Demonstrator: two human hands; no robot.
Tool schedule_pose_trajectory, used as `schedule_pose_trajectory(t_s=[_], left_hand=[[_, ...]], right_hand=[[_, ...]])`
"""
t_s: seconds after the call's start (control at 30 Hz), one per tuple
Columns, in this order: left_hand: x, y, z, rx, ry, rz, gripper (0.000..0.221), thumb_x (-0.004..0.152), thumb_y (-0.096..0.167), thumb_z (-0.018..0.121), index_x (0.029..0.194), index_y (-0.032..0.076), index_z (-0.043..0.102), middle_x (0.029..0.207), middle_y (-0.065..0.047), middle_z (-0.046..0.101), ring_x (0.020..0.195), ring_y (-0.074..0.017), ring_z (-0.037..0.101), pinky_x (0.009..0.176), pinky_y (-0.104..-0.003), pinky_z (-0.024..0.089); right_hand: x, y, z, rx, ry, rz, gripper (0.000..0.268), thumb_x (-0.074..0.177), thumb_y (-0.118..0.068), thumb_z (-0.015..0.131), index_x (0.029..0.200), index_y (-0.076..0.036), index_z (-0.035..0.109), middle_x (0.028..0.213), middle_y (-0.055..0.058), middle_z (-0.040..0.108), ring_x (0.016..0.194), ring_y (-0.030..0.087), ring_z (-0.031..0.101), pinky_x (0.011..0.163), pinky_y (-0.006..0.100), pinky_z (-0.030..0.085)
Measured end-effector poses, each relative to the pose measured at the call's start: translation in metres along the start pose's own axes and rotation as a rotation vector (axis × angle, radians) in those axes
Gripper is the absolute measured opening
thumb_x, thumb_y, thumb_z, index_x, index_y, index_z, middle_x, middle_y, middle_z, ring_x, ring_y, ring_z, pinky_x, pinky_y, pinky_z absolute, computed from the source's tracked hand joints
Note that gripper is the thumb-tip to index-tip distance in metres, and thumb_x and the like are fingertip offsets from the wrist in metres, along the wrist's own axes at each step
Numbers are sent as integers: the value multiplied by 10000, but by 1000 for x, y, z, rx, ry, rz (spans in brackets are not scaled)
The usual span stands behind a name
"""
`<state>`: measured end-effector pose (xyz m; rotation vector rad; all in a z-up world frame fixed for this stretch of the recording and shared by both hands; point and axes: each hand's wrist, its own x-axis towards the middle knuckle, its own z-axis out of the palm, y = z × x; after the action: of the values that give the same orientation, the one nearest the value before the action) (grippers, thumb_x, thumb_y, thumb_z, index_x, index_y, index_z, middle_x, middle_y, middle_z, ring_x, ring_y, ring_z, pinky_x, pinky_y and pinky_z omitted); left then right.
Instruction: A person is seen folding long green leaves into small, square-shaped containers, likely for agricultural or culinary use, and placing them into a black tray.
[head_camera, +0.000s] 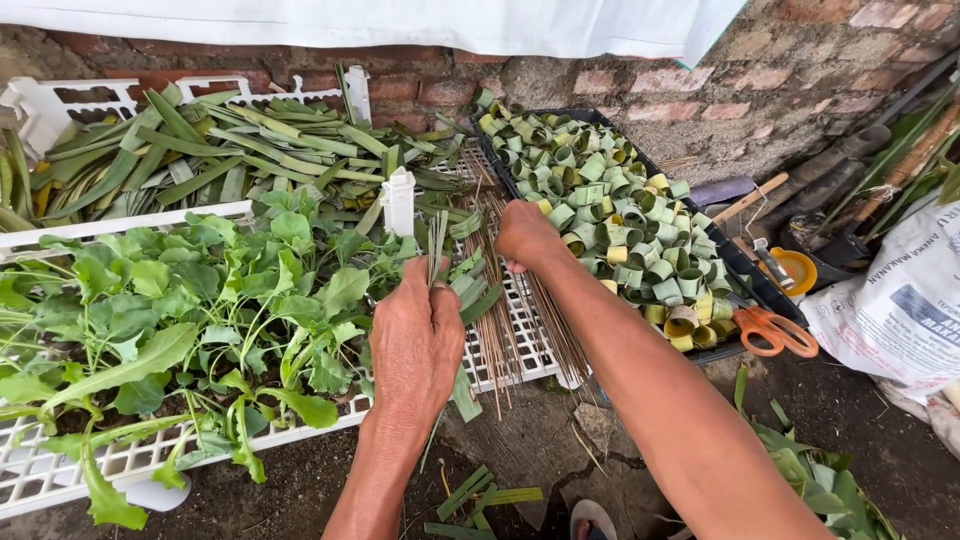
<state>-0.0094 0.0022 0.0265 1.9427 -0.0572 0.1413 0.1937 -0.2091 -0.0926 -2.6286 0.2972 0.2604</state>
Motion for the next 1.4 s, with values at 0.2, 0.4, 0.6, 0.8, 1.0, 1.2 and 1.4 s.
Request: schedule_pose_trajectory(t_s=[0.2,0.4,0.6,0.8,1.0,1.2,1.4], left_hand=[[0,4,-1,-4,1,-1,365,985,90,450,1287,-21,623,964,-283,754,1086,-501,703,950,-699,503],[1,4,-3,-12,-31,-3,371,991,102,431,1297,14,621,938,-264,744,1011,-472,731,908,-685,538],[3,-2,7,-101,-61,11,404,994,70,387,1319,-48,597,941,-333,716,992,-528,713,893,-719,529],[3,-7,24,-153,-123,-22,378,1009,108,419,1296,-55,604,1000,-387,688,1027,-575,690,829,-715,537],[16,-32,51,343,-177,-95,412,1001,296,514,1316,62,640,1029,-245,745,1009,-467,726,855,-651,569],[30,-49,90,683,-181,-195,374,973,512,548,1092,197,711,968,-156,774,992,-407,749,861,-557,610],[43,-59,135,833,-196,-48,330,944,476,640,996,152,674,898,-136,766,924,-376,771,811,-530,612]], right_hand=[[17,12,1,-2,-22,13,254,844,-44,630,638,75,719,506,205,650,383,257,663,400,364,587],[-35,-15,-52,-125,-151,120,193,845,-80,658,738,38,765,568,147,683,405,166,635,415,257,576],[-131,-31,-119,26,-264,111,277,963,-136,628,936,117,735,719,184,725,425,109,551,411,238,487],[-189,2,-138,346,-366,23,267,964,-33,611,1129,169,669,865,179,692,514,83,542,459,175,508],[-235,40,-133,486,-416,0,332,993,16,554,1284,148,647,991,210,675,619,128,542,486,224,510],[-250,68,-114,754,-319,-21,262,956,37,547,1181,142,632,955,193,656,623,140,575,460,225,527],[-259,62,-132,829,-288,-88,189,970,17,570,1104,123,650,941,245,691,577,175,607,420,263,544]])
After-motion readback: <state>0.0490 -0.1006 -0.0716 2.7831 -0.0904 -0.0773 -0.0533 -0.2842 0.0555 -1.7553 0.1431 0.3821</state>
